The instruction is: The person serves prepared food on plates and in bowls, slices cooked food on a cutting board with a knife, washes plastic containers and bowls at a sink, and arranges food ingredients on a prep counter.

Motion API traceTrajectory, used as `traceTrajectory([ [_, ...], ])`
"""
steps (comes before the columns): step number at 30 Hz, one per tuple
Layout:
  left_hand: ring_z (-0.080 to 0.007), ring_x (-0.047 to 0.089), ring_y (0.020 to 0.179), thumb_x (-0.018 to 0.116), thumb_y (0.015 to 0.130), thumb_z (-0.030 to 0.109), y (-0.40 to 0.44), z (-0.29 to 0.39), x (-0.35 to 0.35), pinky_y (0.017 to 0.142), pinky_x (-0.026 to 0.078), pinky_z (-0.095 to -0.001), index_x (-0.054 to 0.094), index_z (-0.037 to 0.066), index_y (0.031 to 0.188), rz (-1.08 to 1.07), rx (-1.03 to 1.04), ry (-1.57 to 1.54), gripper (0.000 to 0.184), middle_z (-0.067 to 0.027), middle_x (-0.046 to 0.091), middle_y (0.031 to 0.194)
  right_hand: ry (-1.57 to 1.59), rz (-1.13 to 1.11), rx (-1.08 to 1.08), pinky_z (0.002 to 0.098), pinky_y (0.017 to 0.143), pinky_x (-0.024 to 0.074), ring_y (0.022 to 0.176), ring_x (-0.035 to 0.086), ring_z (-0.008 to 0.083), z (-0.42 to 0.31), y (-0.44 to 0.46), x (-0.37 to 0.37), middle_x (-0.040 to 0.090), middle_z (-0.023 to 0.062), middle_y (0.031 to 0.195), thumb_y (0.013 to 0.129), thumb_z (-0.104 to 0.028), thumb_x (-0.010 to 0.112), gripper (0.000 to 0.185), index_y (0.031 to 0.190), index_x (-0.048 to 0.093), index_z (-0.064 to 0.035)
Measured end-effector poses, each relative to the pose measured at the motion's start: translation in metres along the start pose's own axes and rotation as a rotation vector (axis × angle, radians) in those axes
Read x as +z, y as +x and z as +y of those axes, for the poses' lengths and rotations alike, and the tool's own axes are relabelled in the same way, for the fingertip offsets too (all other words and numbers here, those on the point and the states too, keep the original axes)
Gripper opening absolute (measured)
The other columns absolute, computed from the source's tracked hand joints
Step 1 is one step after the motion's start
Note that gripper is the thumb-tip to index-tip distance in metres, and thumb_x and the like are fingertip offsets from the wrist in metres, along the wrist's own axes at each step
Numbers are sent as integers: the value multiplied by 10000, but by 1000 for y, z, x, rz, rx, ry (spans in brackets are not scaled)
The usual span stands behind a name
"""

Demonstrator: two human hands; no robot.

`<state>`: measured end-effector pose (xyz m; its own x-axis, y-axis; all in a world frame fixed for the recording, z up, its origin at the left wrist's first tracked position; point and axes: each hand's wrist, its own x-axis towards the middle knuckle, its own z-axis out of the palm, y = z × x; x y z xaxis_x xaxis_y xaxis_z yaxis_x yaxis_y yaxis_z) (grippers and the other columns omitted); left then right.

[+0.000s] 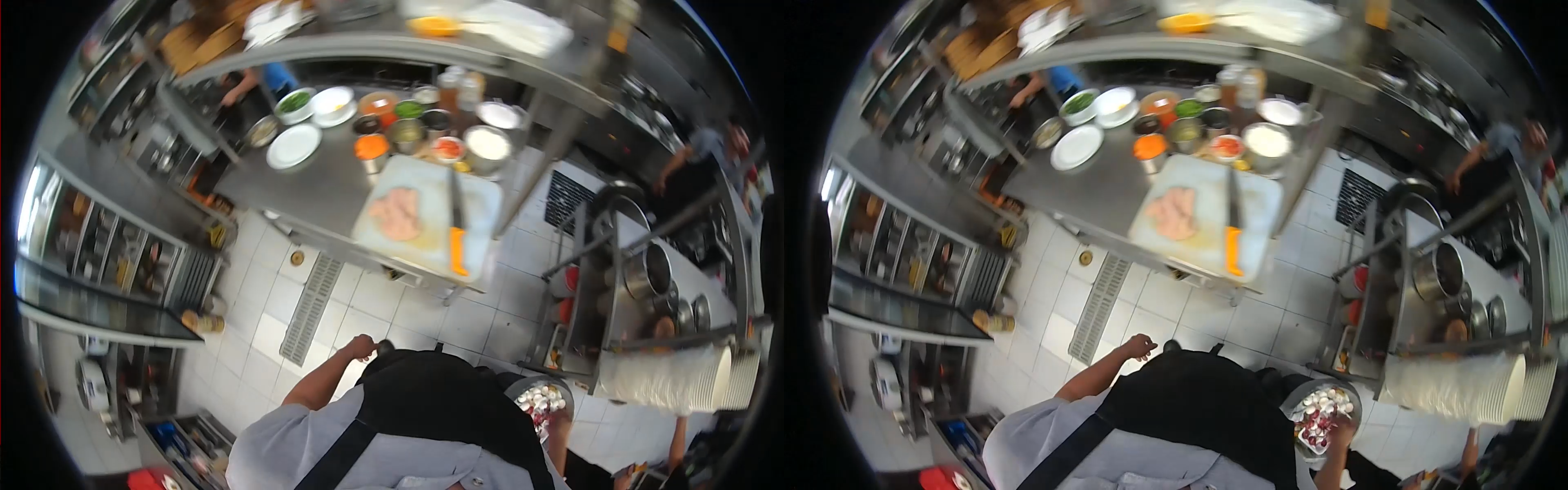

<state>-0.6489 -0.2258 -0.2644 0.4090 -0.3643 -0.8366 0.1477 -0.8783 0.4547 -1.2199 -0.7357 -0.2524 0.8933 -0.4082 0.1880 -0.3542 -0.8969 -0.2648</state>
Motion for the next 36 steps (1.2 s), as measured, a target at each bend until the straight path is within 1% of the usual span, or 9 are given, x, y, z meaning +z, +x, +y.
traceTrajectory([
  [1, -239, 708, 573, 558, 951, 405, 0, -29, -5, 509, 603, -358, 683, -89, 839, 75, 62, -3, 522, -165, 718, 741, 488, -103, 393, 388, 541, 522, 686, 645, 257, -54, 43, 16, 620, 94, 750, 872, -163, 613, 108, 881, 635, -58],
  [4, -249, 696, 535, 528, 961, 428, 14, -102, -37, 497, 601, -375, 694, -71, 776, 109, -44, 91, 557, -168, 702, 660, 702, -291, 495, 306, 556, 497, 650, 604, 143, -200, 201, 44, 616, 58, 817, 924, -184, 647, 222, 1060, 615, -12],
  [13, -242, 674, 614, 663, 944, 359, -39, -238, -158, 541, 588, -396, 625, -6, 1181, 535, 89, -1040, 437, -144, 677, 810, 555, -75, -297, 357, 760, 524, 893, 628, 263, -503, 540, 50, 618, 152, 1007, 801, -153, 783, 367, 1104, 616, -32],
  [17, -249, 659, 821, 562, 991, 467, -105, -347, -230, 705, 604, -473, 566, 48, 1302, 955, 152, -1476, 522, -101, 615, 900, 264, 101, -599, 390, 847, 503, 940, 605, 325, -486, 606, 133, 604, 165, 1059, 779, -132, 796, 371, 1081, 605, -32],
  [19, -272, 640, 824, 535, 999, 477, -169, -412, -260, 759, 603, -516, 458, 60, 1406, 1286, 346, -1640, 588, -95, 567, 897, 314, -47, -431, 432, 814, 514, 913, 618, 366, -484, 625, 150, 629, 158, 995, 770, -137, 778, 298, 994, 611, -33],
  [24, -323, 672, 971, 522, 1001, 469, -402, -568, -323, 823, 575, -423, 441, 90, 1430, 1923, 37, -1304, 578, -196, 643, 1153, 325, -78, -376, 462, 770, 520, 849, 628, 364, -501, 632, 132, 644, 173, 885, 821, -49, 663, 101, 904, 607, -50],
  [28, -460, 444, 1343, 504, 929, 684, -566, -605, -398, 1070, 436, -582, 205, -59, 1529, 1993, 11, -1613, 1001, -338, 366, 1490, -17, -488, -252, 467, 746, 525, 826, 668, 376, -510, 664, 120, 677, 195, 843, 869, -158, 598, 132, 912, 643, -41],
  [31, -396, 342, 1441, 416, 946, 718, -646, -601, -442, 1140, 278, -598, 156, 64, 1582, 2126, -200, -1287, 949, -228, 249, 1603, -36, -772, -471, 477, 745, 522, 852, 667, 404, -573, 728, 106, 686, 207, 875, 865, -178, 595, 172, 947, 660, -41],
  [36, -360, 189, 1505, 411, 949, 713, -674, -572, -507, 1185, 172, -576, 100, 121, 1602, 2257, 71, -1213, 935, -158, 135, 1656, 332, -782, -518, 415, 790, 531, 912, 681, 352, -776, 793, 99, 701, 175, 984, 917, -203, 619, 317, 1193, 634, -49],
])
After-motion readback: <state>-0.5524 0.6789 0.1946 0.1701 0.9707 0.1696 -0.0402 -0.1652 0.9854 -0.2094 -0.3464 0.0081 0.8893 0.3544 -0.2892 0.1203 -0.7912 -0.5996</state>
